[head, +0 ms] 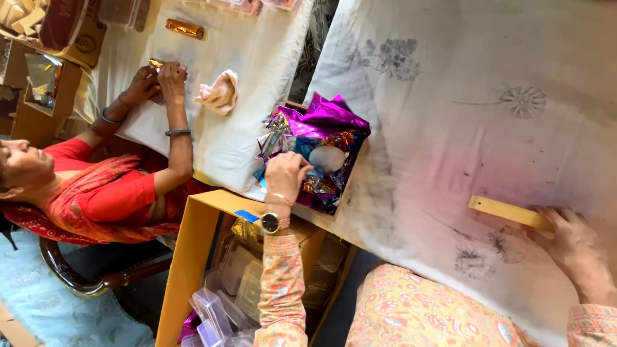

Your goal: Wrapping small rectangular wooden pieces individually into silver and blue foil wrappers.

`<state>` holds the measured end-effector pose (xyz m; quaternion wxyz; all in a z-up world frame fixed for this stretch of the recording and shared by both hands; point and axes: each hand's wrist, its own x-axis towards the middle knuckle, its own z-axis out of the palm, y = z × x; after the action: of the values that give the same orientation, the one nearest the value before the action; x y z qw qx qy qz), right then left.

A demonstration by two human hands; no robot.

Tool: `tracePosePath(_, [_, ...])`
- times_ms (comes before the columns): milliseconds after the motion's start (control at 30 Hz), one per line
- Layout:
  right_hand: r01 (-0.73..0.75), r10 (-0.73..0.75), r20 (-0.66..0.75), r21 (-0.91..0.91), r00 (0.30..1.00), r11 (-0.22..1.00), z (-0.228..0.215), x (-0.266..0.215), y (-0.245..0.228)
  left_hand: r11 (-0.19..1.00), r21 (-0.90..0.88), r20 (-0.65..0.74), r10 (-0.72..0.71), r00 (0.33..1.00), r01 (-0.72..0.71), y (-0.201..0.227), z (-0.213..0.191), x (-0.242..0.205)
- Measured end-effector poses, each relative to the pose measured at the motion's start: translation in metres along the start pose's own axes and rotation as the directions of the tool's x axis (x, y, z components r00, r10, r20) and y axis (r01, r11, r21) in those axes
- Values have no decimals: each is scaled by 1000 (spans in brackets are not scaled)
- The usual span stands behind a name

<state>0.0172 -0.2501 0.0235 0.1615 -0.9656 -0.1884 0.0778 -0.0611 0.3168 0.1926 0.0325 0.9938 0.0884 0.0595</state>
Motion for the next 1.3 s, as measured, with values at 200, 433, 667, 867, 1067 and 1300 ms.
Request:
tracePosePath(200, [-18,17,17,12,1000,1000,-14,4,-13,960,-281,-32,-3,999,-6,54,-112,9])
tracePosePath(433, [-16,230,-387,483,893,875,-61,14,-90,591,-801,172,84,982,90,185,21,17])
tracePosePath(667, [63,160,-109,961,981,271,-34,3,-99,270,-921,328,156,932,280,290,85,-4])
tracePosePath(867, [-138,254,163,984,953,-115,-37,-3,-90,-14,-941,335,108,936,339,271,129,-6])
tracePosePath(1067, [-184,387,158,982,908,30,-14,0,-84,-61,-921,384,3,923,384,277,117,-17])
tracePosePath(1300, [-98,256,37,968,966,231,-9,-4,-79,249,-947,260,233,937,201,279,79,-5])
